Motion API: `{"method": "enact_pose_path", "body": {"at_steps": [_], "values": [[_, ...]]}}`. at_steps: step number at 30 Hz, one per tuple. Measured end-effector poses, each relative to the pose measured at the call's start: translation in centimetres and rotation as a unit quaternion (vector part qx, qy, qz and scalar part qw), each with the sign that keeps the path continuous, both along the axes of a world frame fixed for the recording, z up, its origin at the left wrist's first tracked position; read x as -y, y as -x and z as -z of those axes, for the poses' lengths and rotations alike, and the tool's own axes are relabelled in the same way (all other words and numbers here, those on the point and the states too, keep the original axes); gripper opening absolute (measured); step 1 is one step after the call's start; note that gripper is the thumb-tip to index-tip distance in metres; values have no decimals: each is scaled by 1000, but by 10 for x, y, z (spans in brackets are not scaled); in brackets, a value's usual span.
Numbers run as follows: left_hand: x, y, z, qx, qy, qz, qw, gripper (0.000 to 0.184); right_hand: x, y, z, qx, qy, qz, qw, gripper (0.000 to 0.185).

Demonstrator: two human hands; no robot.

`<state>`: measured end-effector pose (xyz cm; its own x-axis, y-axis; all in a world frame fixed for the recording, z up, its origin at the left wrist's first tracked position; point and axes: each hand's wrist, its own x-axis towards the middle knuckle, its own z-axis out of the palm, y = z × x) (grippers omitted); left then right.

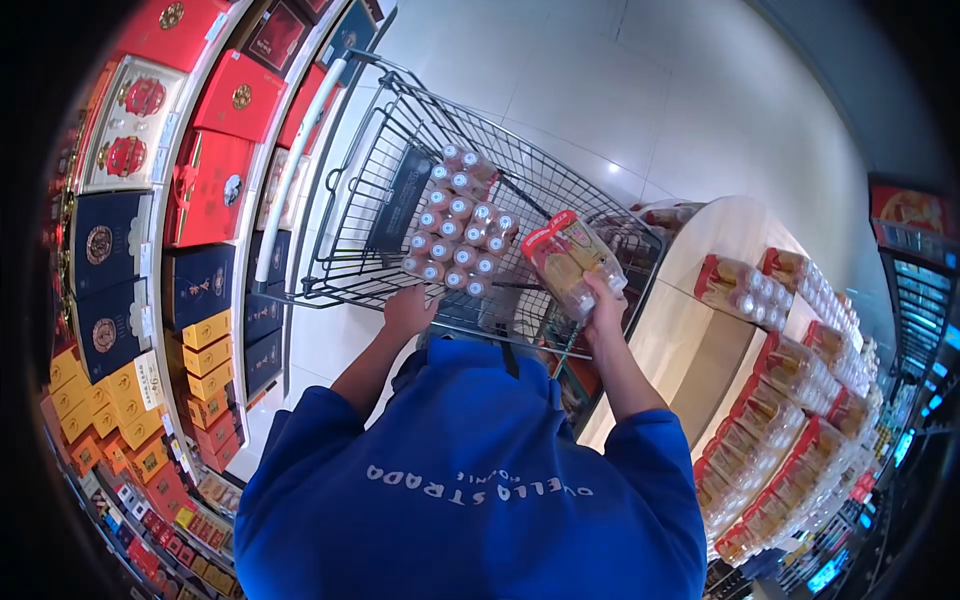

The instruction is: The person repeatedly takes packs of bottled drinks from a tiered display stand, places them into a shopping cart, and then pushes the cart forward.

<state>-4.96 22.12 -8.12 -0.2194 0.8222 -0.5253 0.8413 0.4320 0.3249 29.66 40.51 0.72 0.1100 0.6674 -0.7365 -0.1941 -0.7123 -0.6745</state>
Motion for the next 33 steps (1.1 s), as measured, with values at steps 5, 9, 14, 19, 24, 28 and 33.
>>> {"method": "enact_pose_path", "body": {"at_steps": [5, 9, 14, 19, 24, 28, 33], "values": [[-10, -5, -14, -15, 30, -19, 999, 43, -68, 64, 91, 242, -37, 67, 967, 108], [-14, -4, -15, 12, 85, -28, 996, 44, -102, 107, 111, 451, 40, -93, 887, 127], [-9, -7, -6, 19, 3, -40, 999, 38, -137, 135, 143, 489, 68, -98, 864, 127], [-9, -3, -10, 41, -25, -67, 997, 33, -139, 177, 151, 580, 126, -219, 775, 126], [-9, -4, -14, 43, -30, -66, 996, 32, -145, 177, 176, 546, 130, -232, 794, 128], [-10, -5, -12, 46, -18, -55, 997, 30, -136, 156, 204, 508, 77, -287, 808, 132], [-10, -8, -11, 29, -14, -37, 999, 29, -121, 120, 203, 398, -18, -302, 866, 121]]}}
